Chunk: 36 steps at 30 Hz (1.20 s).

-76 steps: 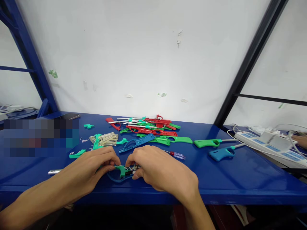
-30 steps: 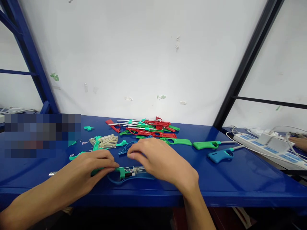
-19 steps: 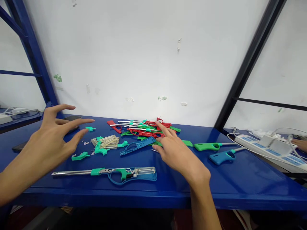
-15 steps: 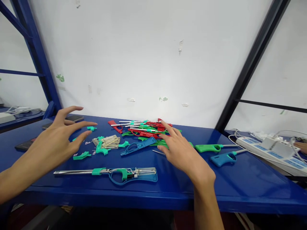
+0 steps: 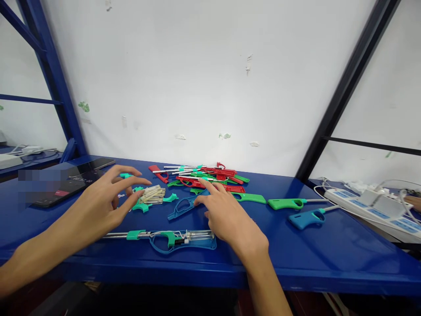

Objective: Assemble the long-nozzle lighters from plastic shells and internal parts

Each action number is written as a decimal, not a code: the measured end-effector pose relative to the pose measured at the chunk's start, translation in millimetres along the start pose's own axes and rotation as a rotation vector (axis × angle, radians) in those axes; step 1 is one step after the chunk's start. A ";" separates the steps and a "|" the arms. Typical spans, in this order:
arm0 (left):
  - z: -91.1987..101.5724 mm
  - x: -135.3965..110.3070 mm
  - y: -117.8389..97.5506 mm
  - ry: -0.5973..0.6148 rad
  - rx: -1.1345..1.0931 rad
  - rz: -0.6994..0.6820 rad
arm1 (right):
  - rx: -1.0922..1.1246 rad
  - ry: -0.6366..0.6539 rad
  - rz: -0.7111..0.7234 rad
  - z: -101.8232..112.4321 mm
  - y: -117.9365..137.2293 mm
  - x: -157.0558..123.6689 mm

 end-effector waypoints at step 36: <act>11.5 -14.2 -50.0 -0.068 -0.051 -0.469 | 0.338 -0.149 0.082 48.8 20.7 -8.2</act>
Point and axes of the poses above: each hand's wrist, its own x-axis towards the middle knuckle, its own z-axis out of the back of the hand, y = z × x, the point moved 9 cm from there along x, towards the middle knuckle, and after that the axes turned 15 degrees about -y, right-handed, at the moved point
